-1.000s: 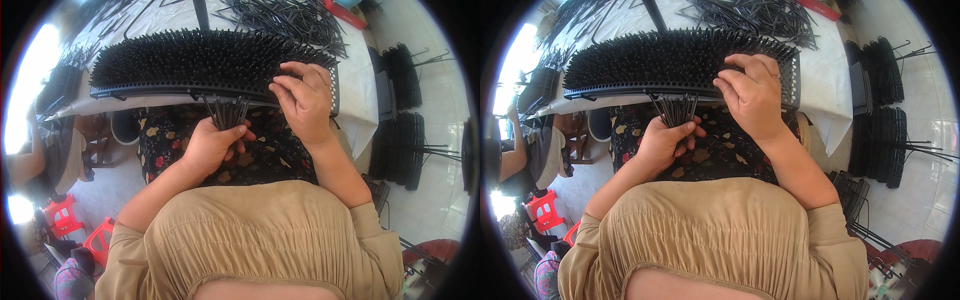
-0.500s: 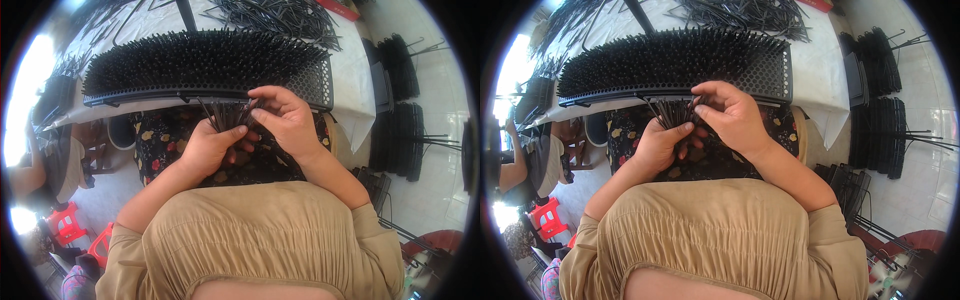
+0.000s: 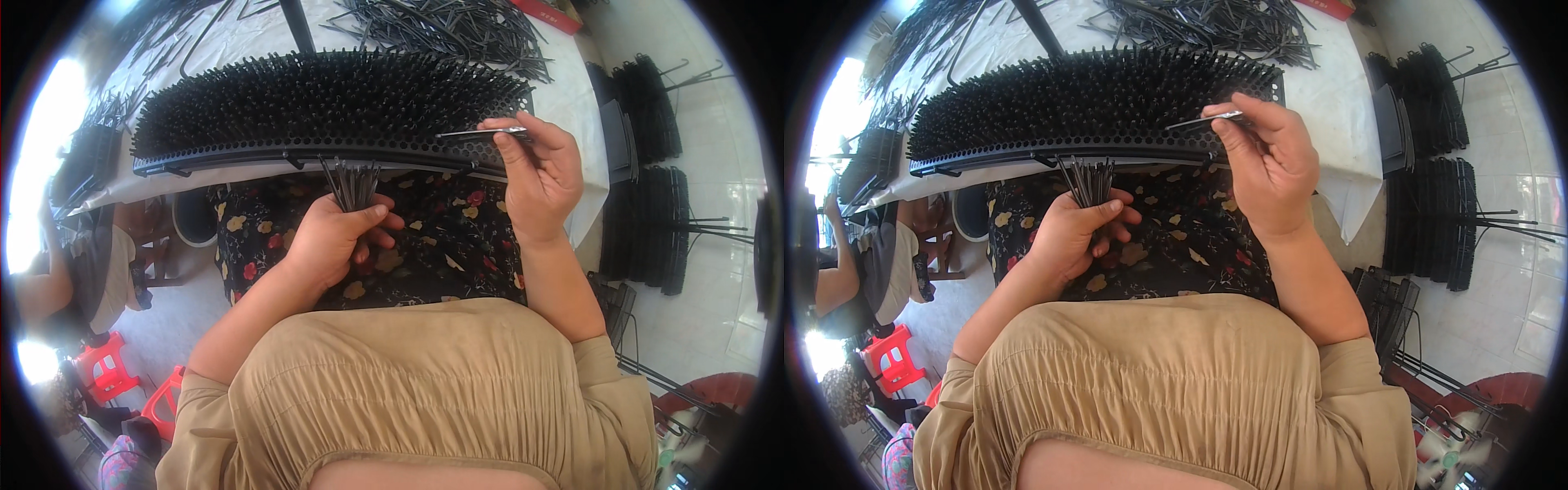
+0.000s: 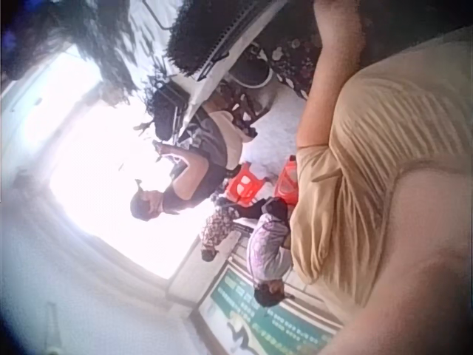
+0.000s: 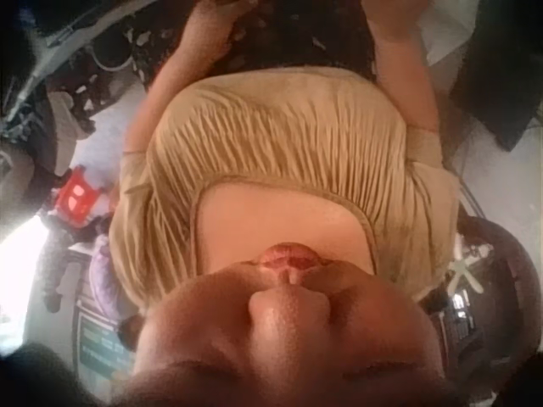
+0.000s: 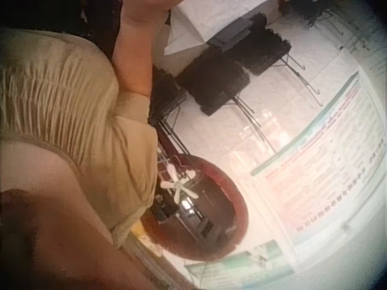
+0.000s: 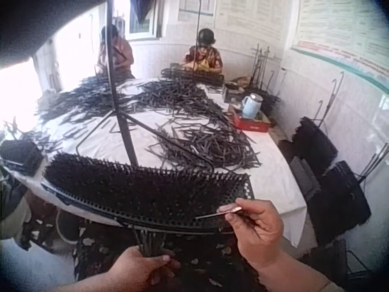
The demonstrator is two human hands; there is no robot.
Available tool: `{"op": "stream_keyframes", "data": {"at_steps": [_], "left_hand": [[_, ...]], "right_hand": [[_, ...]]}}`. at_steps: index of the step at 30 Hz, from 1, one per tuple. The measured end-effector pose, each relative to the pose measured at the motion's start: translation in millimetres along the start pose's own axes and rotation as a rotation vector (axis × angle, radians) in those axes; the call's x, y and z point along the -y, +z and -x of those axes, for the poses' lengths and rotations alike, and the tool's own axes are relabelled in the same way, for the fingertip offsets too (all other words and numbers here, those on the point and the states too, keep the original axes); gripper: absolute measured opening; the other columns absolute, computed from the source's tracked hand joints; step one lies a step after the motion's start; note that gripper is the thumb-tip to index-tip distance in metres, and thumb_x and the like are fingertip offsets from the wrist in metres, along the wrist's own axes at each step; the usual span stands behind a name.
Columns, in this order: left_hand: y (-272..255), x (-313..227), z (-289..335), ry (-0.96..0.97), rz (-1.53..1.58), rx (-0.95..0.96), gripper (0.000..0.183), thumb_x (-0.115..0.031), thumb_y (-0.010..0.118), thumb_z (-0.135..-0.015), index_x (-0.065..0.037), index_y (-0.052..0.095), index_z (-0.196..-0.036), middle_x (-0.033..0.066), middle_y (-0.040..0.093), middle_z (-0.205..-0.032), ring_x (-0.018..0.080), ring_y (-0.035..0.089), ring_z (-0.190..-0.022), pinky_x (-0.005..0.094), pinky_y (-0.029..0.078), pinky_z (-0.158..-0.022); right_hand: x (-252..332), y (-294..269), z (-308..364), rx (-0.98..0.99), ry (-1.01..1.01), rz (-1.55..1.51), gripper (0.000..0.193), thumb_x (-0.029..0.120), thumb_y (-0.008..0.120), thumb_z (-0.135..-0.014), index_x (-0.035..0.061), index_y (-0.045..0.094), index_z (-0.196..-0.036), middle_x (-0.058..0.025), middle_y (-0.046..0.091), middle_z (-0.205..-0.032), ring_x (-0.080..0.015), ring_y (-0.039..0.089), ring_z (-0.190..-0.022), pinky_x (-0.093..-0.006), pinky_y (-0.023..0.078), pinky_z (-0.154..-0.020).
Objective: The person inserts black plastic bristles one by one into holes on a perforated frame by hand, grabs another bundle of bristles from the table, and inserts more bristles into the frame.
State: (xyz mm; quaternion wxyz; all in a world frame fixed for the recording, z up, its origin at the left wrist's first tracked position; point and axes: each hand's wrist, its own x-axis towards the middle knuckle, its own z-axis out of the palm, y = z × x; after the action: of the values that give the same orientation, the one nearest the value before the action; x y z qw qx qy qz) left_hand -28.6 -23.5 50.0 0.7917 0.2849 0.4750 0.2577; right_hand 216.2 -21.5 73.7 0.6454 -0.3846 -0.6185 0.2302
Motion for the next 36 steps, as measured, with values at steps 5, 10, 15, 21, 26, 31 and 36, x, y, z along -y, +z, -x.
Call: {"op": "stream_keyframes", "data": {"at_steps": [5,10,15,21,26,31,36], "left_hand": [[-1,1,1,-0.012,0.026,0.022,0.020,-0.005,0.059,-0.096,0.004,0.060,-0.113,0.0153,0.068,-0.093,0.0171,0.064,-0.070,0.0259,0.047,-0.049],[0,0,7,-0.023,0.108,0.022,0.024,-0.005,0.061,-0.095,0.003,0.060,-0.117,0.0122,0.066,-0.096,0.0180,0.063,-0.080,0.0325,0.055,-0.062],[-1,1,8,-0.065,0.168,0.049,0.025,-0.009,0.057,-0.097,0.001,0.059,-0.120,0.0106,0.066,-0.096,0.0177,0.063,-0.081,0.0339,0.056,-0.065],[-2,0,8,-0.036,0.049,0.056,0.022,-0.012,0.055,-0.099,0.000,0.060,-0.117,0.0094,0.066,-0.092,0.0155,0.061,-0.073,0.0298,0.049,-0.054],[-7,-1,6,-0.022,0.021,0.053,0.022,-0.012,0.054,-0.099,0.001,0.060,-0.117,0.0091,0.066,-0.091,0.0139,0.059,-0.070,0.0268,0.044,-0.049],[-5,2,6,-0.012,0.020,0.044,0.022,-0.010,0.054,-0.099,0.002,0.061,-0.115,0.0089,0.066,-0.088,0.0118,0.057,-0.067,0.0231,0.041,-0.046],[-5,5,6,0.045,-0.042,0.003,0.020,-0.009,0.053,-0.099,0.003,0.062,-0.114,0.0087,0.066,-0.086,0.0104,0.056,-0.064,0.0218,0.040,-0.046]], "right_hand": [[-15,0,2,0.043,-0.052,0.114,0.028,-0.010,0.064,-0.089,-0.0054,0.055,-0.115,-0.0171,0.070,-0.101,-0.0185,0.069,-0.095,-0.0269,0.056,-0.084],[-15,-3,1,0.033,-0.038,0.051,0.027,-0.010,0.065,-0.089,-0.0048,0.057,-0.114,-0.0159,0.070,-0.101,-0.0187,0.069,-0.095,-0.0267,0.056,-0.083],[-12,-16,-4,0.195,-0.095,0.220,0.027,-0.014,0.060,-0.090,-0.0041,0.055,-0.114,-0.0194,0.069,-0.104,-0.0230,0.068,-0.098,-0.0305,0.055,-0.089],[-6,-13,-16,0.287,-0.164,0.293,0.023,-0.010,0.067,-0.086,-0.0022,0.062,-0.108,-0.0141,0.072,-0.098,-0.0199,0.071,-0.093,-0.0282,0.057,-0.083],[-9,-8,-18,0.255,-0.127,0.194,0.022,-0.008,0.070,-0.084,0.0010,0.067,-0.103,-0.0097,0.073,-0.094,-0.0186,0.072,-0.087,-0.0268,0.058,-0.078],[-15,2,-13,0.236,-0.135,0.332,0.025,-0.003,0.075,-0.079,0.0057,0.069,-0.101,-0.0075,0.073,-0.090,-0.0226,0.071,-0.081,-0.0279,0.056,-0.071],[-6,15,-28,0.252,-0.332,0.597,0.028,-0.001,0.077,-0.076,0.0103,0.071,-0.102,-0.0026,0.074,-0.088,-0.0237,0.068,-0.082,-0.0297,0.052,-0.074]]}}
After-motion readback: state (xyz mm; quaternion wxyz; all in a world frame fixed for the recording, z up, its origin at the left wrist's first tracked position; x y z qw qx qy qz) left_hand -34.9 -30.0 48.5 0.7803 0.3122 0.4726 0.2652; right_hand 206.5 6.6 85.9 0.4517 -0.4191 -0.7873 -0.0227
